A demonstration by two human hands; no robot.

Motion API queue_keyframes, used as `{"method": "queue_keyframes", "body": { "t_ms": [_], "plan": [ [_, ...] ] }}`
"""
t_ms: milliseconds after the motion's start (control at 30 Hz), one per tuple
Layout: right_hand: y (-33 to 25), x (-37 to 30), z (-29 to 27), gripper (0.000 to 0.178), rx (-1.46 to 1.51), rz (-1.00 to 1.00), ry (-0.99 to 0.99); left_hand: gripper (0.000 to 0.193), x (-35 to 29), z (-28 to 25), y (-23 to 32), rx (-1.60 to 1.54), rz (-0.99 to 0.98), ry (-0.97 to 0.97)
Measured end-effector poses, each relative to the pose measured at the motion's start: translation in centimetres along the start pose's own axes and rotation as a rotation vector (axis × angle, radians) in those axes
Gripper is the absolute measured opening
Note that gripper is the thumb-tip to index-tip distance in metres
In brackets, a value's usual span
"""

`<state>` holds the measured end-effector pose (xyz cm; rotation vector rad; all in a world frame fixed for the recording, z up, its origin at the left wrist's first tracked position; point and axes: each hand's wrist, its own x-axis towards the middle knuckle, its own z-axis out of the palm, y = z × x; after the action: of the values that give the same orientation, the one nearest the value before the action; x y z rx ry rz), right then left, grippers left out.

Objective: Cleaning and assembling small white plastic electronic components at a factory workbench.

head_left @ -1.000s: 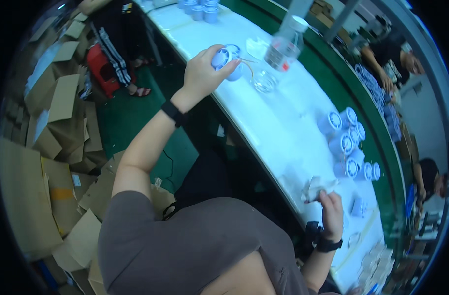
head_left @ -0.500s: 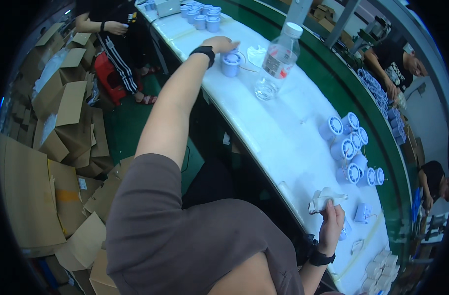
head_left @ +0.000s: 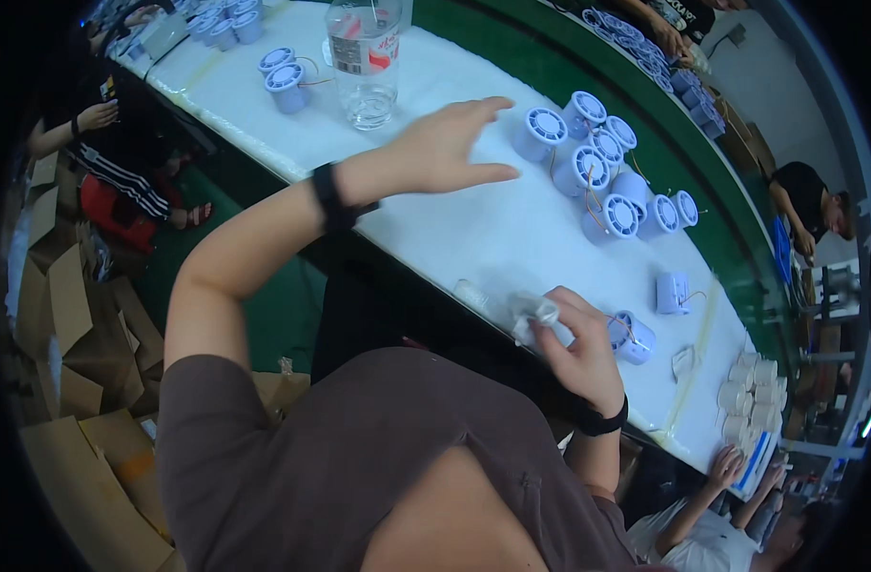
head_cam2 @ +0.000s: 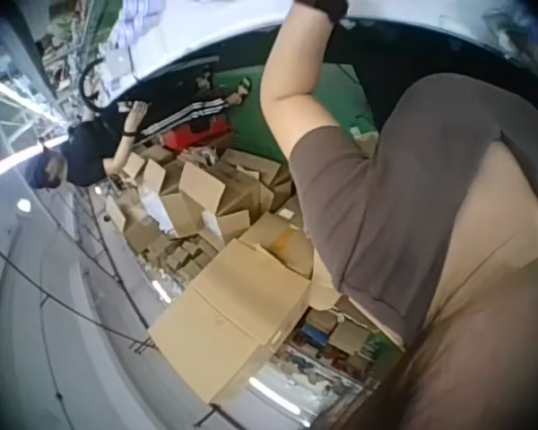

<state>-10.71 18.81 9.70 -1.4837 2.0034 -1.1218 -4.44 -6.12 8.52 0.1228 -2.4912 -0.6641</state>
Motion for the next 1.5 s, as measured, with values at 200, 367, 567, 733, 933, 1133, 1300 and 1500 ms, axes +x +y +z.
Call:
{"method": "queue_keyframes", "body": {
  "t_ms": [200, 367, 567, 733, 933, 1133, 1300, 1500],
  "plan": [
    [0.3, -1.0, 0.3, 0.016, -0.021, -0.053, 0.054, 0.072, 6.3, 6.5, -2.9, -0.034, -0.068, -0.137],
    [0.6, -1.2, -1.2, 0.016, 0.324, 0.206, 0.168, 0.064, 5.8, 5.9, -1.4, -0.139, -0.228, -0.214],
    [-0.5, 1.9, -1.6, 0.011, 0.332, 0.181, 0.319, 0.060, -2.4, 3.4, 2.1, -0.157, -0.037, -0.127],
    [-1.1, 4.9, 0.0, 0.015, 0.247, 0.074, 0.281, 0.063, -4.6, 5.0, 1.6, -0.085, -0.052, 0.176],
    [1.6, 4.3, -1.4, 0.015, 0.411, -0.012, 0.515, 0.064, -3.5, 6.0, 3.0, -0.103, 0.104, -0.057],
    [2.4, 1.8, -2.5, 0.014, 0.529, 0.039, 0.629, 0.055, -2.8, 4.8, 6.1, 0.189, 0.274, -0.436],
    [2.4, 0.8, -2.4, 0.013, 0.502, 0.042, 0.643, 0.052, -1.7, 5.1, 7.4, 0.110, 0.217, -0.421],
    [2.7, -0.8, -2.4, 0.017, 0.541, -0.002, 0.644, 0.052, -0.8, 5.4, 8.0, 0.186, 0.090, -0.438]
  ]
}}
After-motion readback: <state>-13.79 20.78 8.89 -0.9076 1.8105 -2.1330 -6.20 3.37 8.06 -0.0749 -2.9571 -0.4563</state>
